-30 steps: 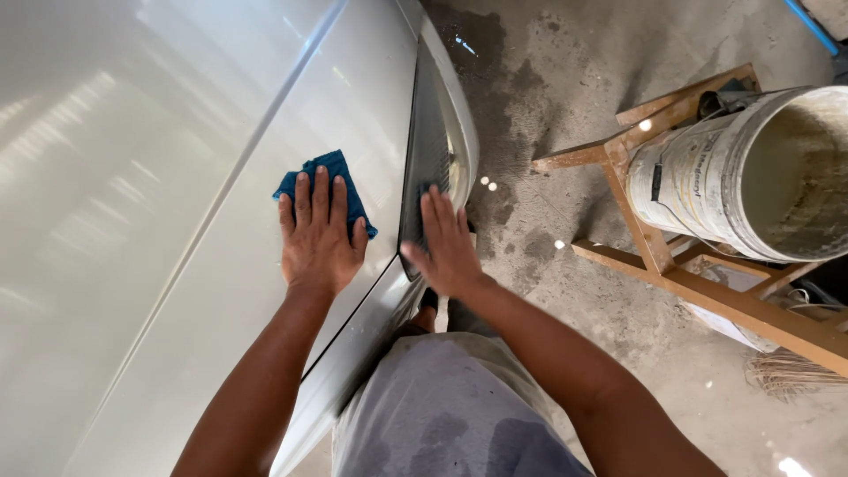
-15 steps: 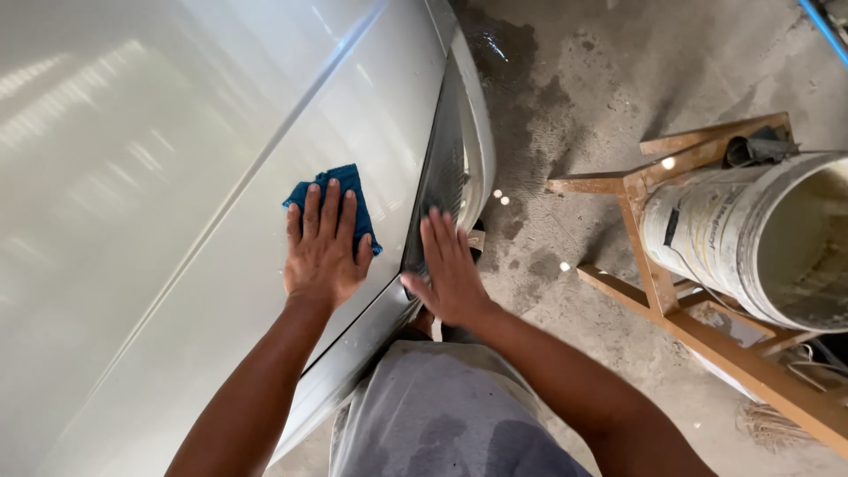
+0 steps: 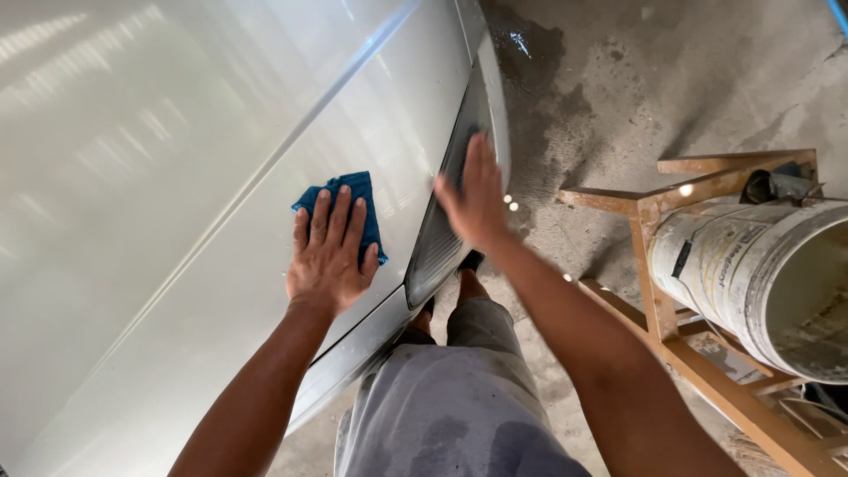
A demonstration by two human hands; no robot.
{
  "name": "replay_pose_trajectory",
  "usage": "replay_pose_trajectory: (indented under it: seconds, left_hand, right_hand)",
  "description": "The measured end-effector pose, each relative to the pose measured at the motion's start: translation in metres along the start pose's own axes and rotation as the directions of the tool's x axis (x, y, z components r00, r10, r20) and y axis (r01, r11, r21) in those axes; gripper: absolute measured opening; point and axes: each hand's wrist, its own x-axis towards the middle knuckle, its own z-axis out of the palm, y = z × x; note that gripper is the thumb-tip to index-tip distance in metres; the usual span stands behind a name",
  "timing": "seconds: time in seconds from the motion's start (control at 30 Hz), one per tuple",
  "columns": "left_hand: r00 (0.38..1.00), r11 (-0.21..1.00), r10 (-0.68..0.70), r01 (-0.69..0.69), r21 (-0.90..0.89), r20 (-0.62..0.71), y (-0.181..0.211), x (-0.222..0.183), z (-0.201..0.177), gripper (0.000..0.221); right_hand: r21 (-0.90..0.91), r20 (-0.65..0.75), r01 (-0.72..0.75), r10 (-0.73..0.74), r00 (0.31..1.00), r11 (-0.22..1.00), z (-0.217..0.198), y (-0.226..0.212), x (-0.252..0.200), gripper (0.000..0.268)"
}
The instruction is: The person dips a blue cloth into a bucket of water and wipes the front bumper of a silver car. They then use a sanding block to rub the car's headlight while holding the cloth in the other hand, repeating the process of dipping the cloth and wiping the headlight area.
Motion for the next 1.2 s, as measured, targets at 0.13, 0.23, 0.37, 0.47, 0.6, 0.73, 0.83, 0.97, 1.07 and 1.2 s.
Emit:
replay_pose_trajectory:
  seconds: [0.13,0.23,0.37,0.47,0.6,0.73,0.83,0.97,1.07,1.2]
  left_hand:
    - [1.0,1.0,-0.003,0.003,-0.007,-0.003,0.001,-0.003,0.001,0.073]
    - [1.0,1.0,0.013,-0.013,0.001,0.003,-0.001,-0.002,0.0,0.074]
    - [1.0,1.0,0.011,-0.011,-0.004,0.017,-0.003,-0.003,0.002,0.074]
    - [1.0,1.0,0.009,-0.009,-0.003,0.024,-0.001,-0.005,-0.001,0.073]
    - [0.999,1.0,0.011,-0.011,0.001,0.034,-0.001,-0.002,0.001,0.073]
    - [1.0,0.999,0.03,-0.03,-0.019,-0.008,0.002,-0.002,0.002,0.073]
    - [0.999,0.999,0.037,-0.038,0.035,0.007,0.021,0.01,0.002,0.074]
    - [0.968,0.97,0.215,-0.227,0.09,0.127,0.076,0.032,0.02,0.074]
    - [0.891,0.889,0.41,-0.438,0.135,0.195,0.111,0.05,0.038,0.072]
    - [0.743,0.698,0.574,-0.664,0.269,0.345,0.134,0.095,0.041,0.068]
  right_hand:
    - [-0.088,0.017,0.269,-0.269,0.963,0.959,0.015,-0.036,-0.113,0.101]
    - [-0.098,0.113,0.276,-0.265,0.958,0.956,0.02,-0.035,-0.123,0.092]
    - [-0.096,-0.01,0.079,-0.081,0.997,0.992,0.021,-0.01,-0.042,0.098]
    - [0.05,0.024,-0.134,0.132,0.991,0.99,0.001,0.015,0.023,0.103]
    - [0.211,0.03,-0.264,0.264,0.964,0.941,0.003,0.037,0.045,0.098]
    - [0.407,-0.133,-0.199,0.273,0.953,0.892,0.039,0.028,-0.048,0.089]
    - [0.461,-0.089,-0.25,0.325,0.942,0.852,0.052,0.029,-0.097,0.078]
    - [0.668,0.04,-0.307,0.38,0.924,0.678,0.023,0.035,-0.105,0.063]
    - [0.784,0.255,-0.442,0.423,0.869,0.436,-0.003,0.065,-0.101,0.055]
    - [0.733,0.413,-0.594,0.477,0.776,0.331,-0.057,0.079,-0.11,0.046]
